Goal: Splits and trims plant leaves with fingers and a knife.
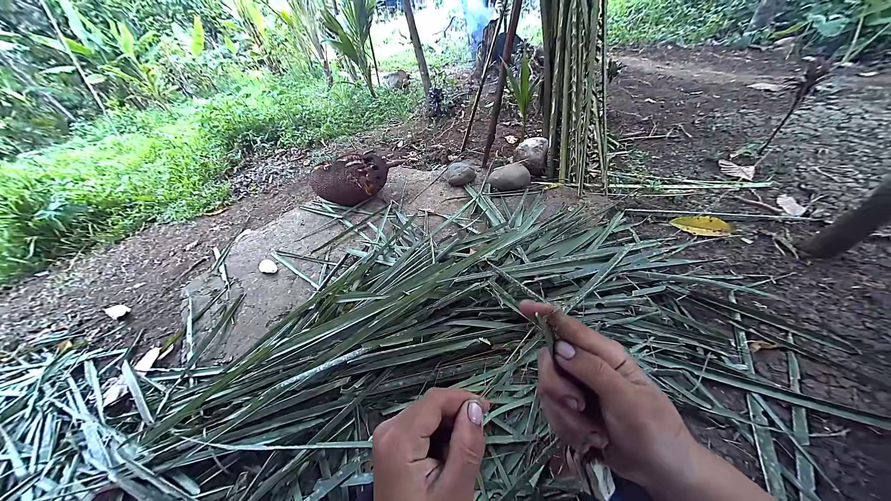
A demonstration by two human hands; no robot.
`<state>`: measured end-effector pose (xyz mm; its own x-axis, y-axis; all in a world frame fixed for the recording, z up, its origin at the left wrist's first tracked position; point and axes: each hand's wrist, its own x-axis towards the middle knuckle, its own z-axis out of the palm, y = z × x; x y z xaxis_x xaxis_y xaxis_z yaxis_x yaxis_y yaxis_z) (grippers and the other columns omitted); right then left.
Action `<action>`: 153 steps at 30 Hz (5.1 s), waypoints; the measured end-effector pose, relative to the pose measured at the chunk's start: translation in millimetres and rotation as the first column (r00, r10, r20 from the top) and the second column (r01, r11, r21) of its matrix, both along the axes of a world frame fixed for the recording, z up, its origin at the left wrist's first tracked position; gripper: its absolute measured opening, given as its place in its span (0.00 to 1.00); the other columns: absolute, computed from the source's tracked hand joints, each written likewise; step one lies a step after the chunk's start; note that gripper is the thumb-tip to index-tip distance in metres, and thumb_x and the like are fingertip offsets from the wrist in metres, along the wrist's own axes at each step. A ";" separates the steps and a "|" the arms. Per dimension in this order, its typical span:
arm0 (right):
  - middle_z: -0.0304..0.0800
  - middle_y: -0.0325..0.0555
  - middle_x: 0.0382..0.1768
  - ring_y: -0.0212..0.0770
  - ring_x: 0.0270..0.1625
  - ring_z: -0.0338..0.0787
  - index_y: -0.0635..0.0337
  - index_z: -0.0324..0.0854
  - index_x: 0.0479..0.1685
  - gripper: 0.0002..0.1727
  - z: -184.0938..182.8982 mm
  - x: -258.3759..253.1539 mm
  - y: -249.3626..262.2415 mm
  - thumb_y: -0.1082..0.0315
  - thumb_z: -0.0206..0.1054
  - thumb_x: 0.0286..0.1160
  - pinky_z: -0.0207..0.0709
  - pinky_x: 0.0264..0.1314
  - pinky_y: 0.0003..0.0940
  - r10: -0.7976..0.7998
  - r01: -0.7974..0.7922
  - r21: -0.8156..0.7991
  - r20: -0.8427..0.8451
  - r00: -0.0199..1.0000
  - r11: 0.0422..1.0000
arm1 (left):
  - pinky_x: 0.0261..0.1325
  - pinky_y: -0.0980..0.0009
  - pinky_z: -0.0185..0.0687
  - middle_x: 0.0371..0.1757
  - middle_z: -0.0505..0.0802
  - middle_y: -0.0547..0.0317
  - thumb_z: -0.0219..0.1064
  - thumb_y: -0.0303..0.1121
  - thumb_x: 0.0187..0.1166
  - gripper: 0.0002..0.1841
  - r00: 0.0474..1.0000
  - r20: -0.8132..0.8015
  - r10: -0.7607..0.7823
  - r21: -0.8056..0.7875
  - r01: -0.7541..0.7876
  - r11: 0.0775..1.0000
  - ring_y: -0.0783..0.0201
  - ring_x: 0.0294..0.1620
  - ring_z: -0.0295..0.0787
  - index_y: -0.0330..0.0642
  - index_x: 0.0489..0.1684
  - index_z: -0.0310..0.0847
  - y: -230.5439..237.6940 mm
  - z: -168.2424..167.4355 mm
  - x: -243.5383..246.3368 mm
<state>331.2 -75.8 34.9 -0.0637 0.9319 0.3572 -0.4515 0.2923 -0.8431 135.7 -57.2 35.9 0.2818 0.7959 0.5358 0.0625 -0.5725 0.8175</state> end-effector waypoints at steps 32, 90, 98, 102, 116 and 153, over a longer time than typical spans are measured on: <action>0.70 0.21 0.17 0.16 0.12 0.67 0.52 0.70 0.79 0.23 10.3 21.2 -4.3 0.64 0.43 0.91 0.65 0.13 0.11 0.111 -0.120 -0.088 -0.099 0.989 0.989 | 0.28 0.92 0.71 0.23 0.87 0.70 0.64 0.29 0.82 0.09 0.998 -0.063 -0.026 0.043 0.029 0.999 0.90 0.24 0.76 0.34 0.34 0.86 -0.8 -5.3 -5.5; 0.69 0.22 0.21 0.15 0.17 0.66 0.58 0.67 0.82 0.24 15.8 12.8 -25.9 0.63 0.44 0.94 0.61 0.16 0.10 0.141 -0.147 0.051 0.102 0.985 0.988 | 0.32 0.87 0.70 0.24 0.85 0.59 0.69 0.28 0.73 0.05 0.951 -0.048 0.306 0.652 -0.203 0.730 0.73 0.28 0.79 0.38 0.30 0.89 5.2 17.1 40.3; 0.71 0.21 0.22 0.14 0.17 0.67 0.56 0.73 0.77 0.21 13.4 6.8 -28.5 0.64 0.45 0.94 0.62 0.17 0.10 0.163 -0.163 0.021 0.024 0.986 0.986 | 0.33 0.82 0.68 0.24 0.83 0.60 0.68 0.28 0.74 0.04 0.931 -0.059 0.361 0.749 -0.198 0.632 0.69 0.27 0.76 0.41 0.30 0.88 8.0 12.0 40.4; 0.71 0.21 0.21 0.14 0.17 0.68 0.55 0.73 0.77 0.21 15.1 10.1 -28.7 0.63 0.45 0.94 0.64 0.16 0.10 0.115 -0.115 0.024 -0.016 0.993 0.993 | 0.32 0.82 0.67 0.23 0.83 0.61 0.69 0.28 0.75 0.04 0.928 -0.053 0.370 0.764 -0.201 0.614 0.69 0.27 0.75 0.41 0.31 0.87 8.2 12.9 39.9; 0.71 0.25 0.14 0.17 0.10 0.67 0.41 0.75 0.73 0.21 26.1 53.9 -20.0 0.58 0.40 0.94 0.66 0.13 0.11 -0.247 0.245 -0.027 -0.120 0.962 0.969 | 0.31 0.82 0.68 0.24 0.81 0.60 0.68 0.30 0.77 0.04 0.936 -0.070 0.345 0.740 -0.183 0.647 0.69 0.26 0.75 0.41 0.33 0.85 10.0 11.6 21.8; 0.73 0.25 0.15 0.17 0.09 0.67 0.43 0.73 0.76 0.24 15.3 46.4 -11.1 0.62 0.37 0.92 0.65 0.11 0.12 -0.189 0.169 -0.134 -0.156 0.970 0.977 | 0.30 0.81 0.69 0.21 0.81 0.60 0.67 0.31 0.77 0.05 0.882 -0.087 0.464 0.756 -0.245 0.607 0.68 0.24 0.75 0.43 0.31 0.85 18.7 -2.2 4.6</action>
